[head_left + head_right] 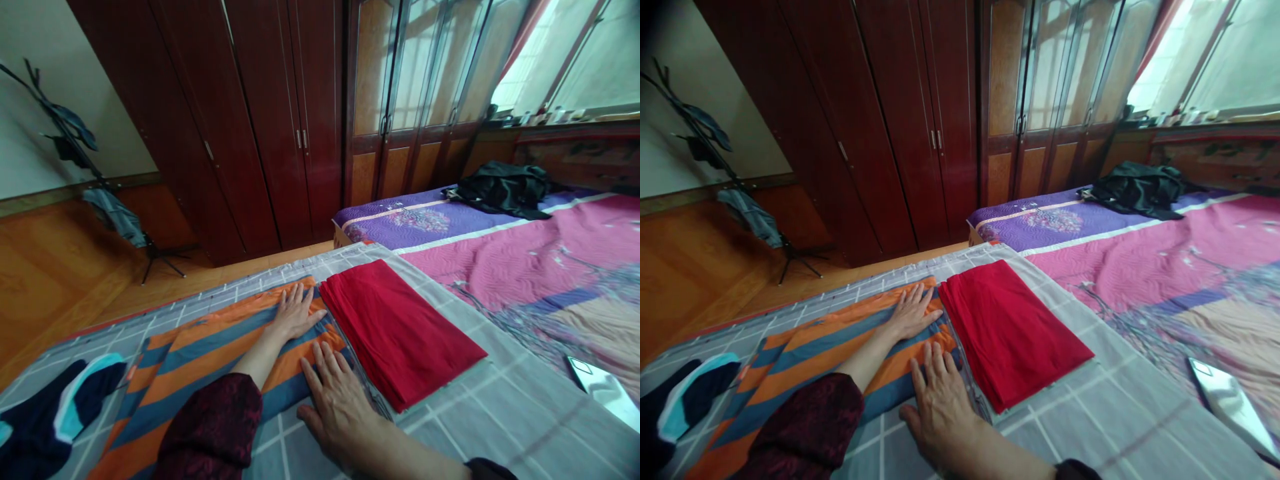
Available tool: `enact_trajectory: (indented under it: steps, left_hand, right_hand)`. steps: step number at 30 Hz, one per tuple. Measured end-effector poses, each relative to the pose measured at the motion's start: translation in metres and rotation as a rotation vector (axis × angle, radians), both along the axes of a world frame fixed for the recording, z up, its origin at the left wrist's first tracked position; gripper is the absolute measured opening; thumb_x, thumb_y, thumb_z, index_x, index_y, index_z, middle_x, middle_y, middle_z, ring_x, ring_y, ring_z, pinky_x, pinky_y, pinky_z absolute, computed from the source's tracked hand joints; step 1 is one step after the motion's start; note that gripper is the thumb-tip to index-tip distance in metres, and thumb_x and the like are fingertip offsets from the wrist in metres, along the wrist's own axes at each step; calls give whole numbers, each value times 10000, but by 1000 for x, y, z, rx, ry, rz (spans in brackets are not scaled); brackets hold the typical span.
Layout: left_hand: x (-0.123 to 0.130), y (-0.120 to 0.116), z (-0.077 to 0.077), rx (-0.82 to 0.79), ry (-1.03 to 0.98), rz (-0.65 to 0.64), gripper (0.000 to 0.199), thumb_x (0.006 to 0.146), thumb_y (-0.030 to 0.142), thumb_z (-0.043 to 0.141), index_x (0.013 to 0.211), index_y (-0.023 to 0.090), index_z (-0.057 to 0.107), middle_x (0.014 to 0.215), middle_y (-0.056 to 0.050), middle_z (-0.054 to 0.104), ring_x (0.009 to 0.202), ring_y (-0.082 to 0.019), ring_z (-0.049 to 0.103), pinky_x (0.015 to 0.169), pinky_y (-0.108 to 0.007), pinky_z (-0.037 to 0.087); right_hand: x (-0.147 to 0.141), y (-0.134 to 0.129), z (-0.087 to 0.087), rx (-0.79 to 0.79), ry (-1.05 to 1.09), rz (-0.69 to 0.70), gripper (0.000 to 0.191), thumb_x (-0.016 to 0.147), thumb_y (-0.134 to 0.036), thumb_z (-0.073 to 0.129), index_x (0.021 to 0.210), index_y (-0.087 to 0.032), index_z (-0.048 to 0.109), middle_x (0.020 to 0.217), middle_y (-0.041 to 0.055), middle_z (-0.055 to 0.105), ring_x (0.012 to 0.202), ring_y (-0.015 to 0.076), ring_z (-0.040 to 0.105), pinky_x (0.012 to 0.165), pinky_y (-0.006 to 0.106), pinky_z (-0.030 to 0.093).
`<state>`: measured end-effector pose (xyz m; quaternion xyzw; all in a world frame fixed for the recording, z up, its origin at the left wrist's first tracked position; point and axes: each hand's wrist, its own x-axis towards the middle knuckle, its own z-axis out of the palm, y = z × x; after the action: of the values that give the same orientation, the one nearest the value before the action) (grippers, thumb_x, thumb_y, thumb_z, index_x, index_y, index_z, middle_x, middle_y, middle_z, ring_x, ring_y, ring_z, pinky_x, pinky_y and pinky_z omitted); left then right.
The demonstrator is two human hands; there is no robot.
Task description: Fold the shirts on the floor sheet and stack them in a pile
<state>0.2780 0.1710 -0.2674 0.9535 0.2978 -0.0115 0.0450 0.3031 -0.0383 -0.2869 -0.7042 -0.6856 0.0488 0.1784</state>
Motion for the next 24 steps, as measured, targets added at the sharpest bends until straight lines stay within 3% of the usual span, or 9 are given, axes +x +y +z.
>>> enact_trajectory:
  steps: [6,12,16,20,24]
  left_hand:
    - [-3,11,-4,34,-51,8,782,887,696,178,1498,210,128,1564,-111,65,1431,-290,24,1125,-504,89]
    - [-30,20,9,56,-69,103,772,910,655,188,1499,162,114,1559,-112,103,1433,-274,48,1132,-476,101]
    - [-84,11,19,56,-76,37,706,925,632,171,1498,223,122,1559,-55,139,1435,-237,68,1140,-471,85]
    - [-161,1,15,75,-33,122,681,930,613,210,1485,217,204,1546,-49,197,1429,-243,117,1142,-476,92]
    - [-212,-7,4,68,-39,184,656,934,598,228,1473,226,246,1539,-48,224,1424,-245,149,1139,-487,114]
  right_hand:
    - [-1,-3,-1,24,-5,-15,666,904,-543,414,1449,-169,328,1510,176,192,1392,345,147,1111,519,239]
    - [0,2,-1,11,-17,-4,655,894,-542,439,1428,-168,373,1496,187,242,1385,352,196,1097,525,256]
    - [2,4,-3,1,-44,-14,658,865,-516,509,1415,-173,398,1497,177,258,1381,362,212,1094,531,258]
    - [2,6,-1,-9,-81,-21,661,822,-468,586,1392,-174,430,1481,168,309,1368,370,251,1079,559,275]
    - [-20,21,22,-9,-101,73,608,831,-458,582,1347,-156,477,1465,179,344,1355,378,280,1073,559,278]
